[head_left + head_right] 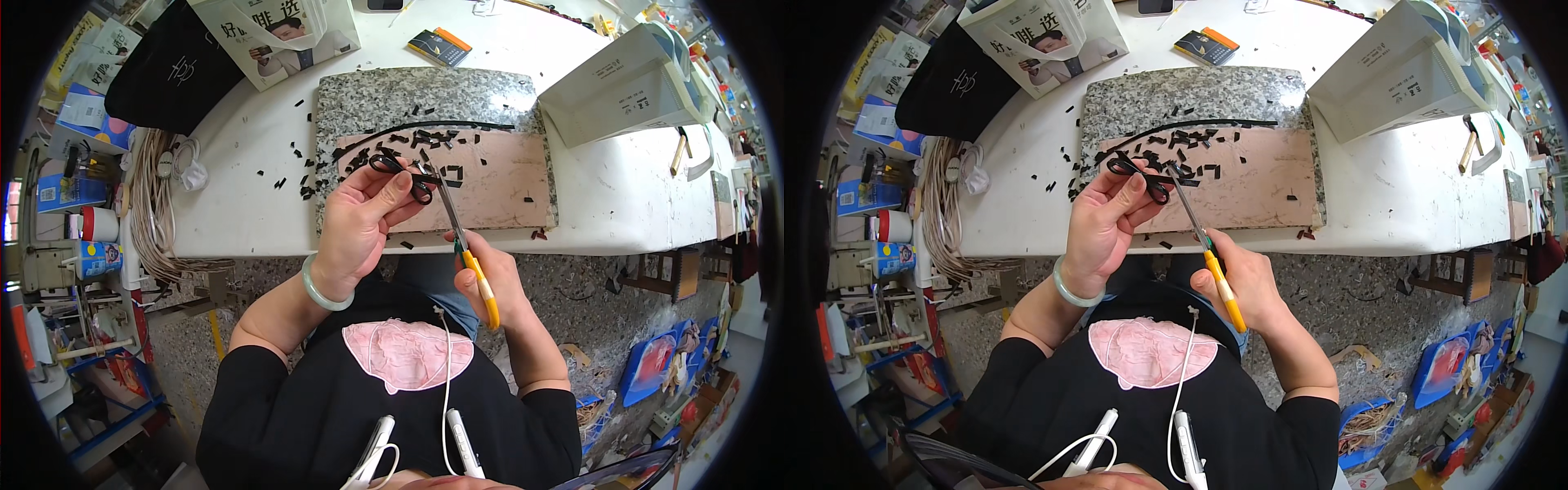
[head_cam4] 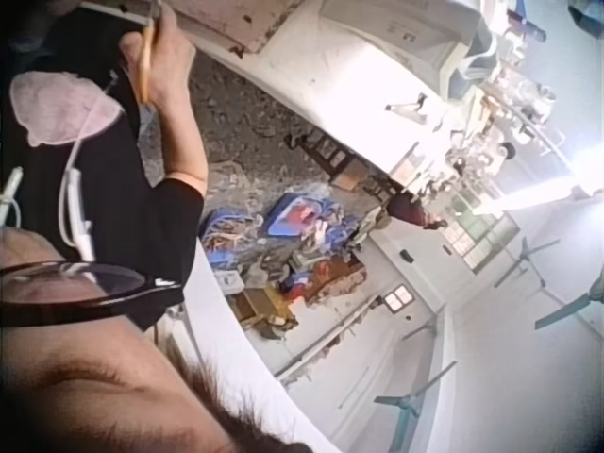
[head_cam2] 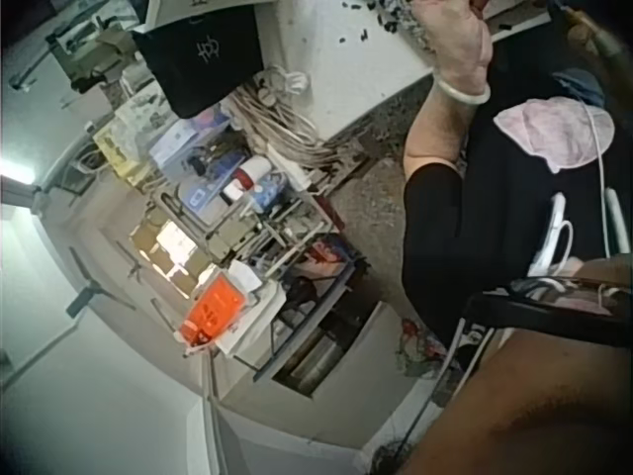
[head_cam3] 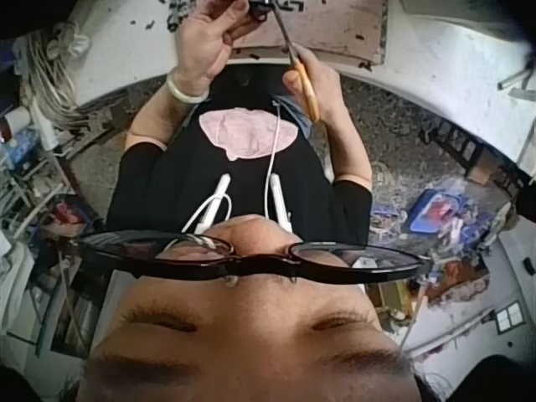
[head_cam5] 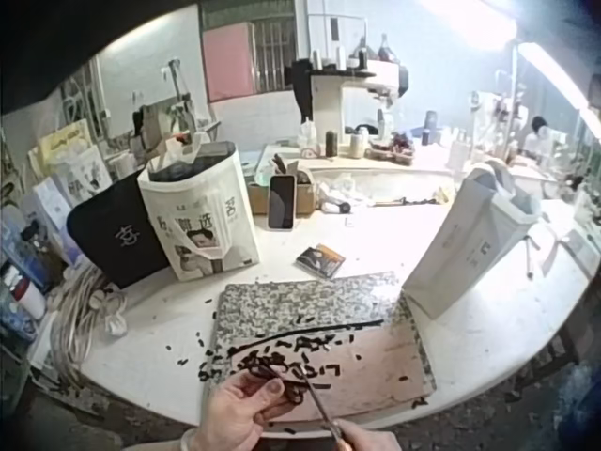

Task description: Trimming excess material from black shoe components using scissors on an industrial workbench.

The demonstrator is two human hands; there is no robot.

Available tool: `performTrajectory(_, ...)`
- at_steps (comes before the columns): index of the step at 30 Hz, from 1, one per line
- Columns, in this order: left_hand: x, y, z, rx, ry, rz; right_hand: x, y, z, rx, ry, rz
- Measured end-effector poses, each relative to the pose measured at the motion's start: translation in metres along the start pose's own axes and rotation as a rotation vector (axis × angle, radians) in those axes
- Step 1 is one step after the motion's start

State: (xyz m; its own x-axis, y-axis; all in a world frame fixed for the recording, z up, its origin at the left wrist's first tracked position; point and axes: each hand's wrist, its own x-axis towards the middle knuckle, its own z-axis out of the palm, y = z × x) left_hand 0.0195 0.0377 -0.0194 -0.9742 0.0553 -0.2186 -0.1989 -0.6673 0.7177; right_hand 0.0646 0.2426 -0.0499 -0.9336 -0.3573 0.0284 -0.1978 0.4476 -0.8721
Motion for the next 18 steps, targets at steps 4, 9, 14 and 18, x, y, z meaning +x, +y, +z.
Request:
performTrajectory(4,-0.001,0.0,0.003,0.025,-0.011,0.031,0.001,0.004,0.001,-0.004,0.016,-0.026)
performTrajectory(9,0.0,0.0,0.004,0.04,-0.012,0.044,0.003,0.0,-0.005,-0.002,-0.031,0.017)
performTrajectory(14,0.015,0.018,-0.01,0.188,-0.055,-0.073,0.011,0.008,-0.024,-0.04,0.01,0.059)
performTrajectory(18,0.033,0.052,-0.023,0.505,-0.217,-0.281,0.047,0.017,-0.056,-0.692,0.147,-0.015)
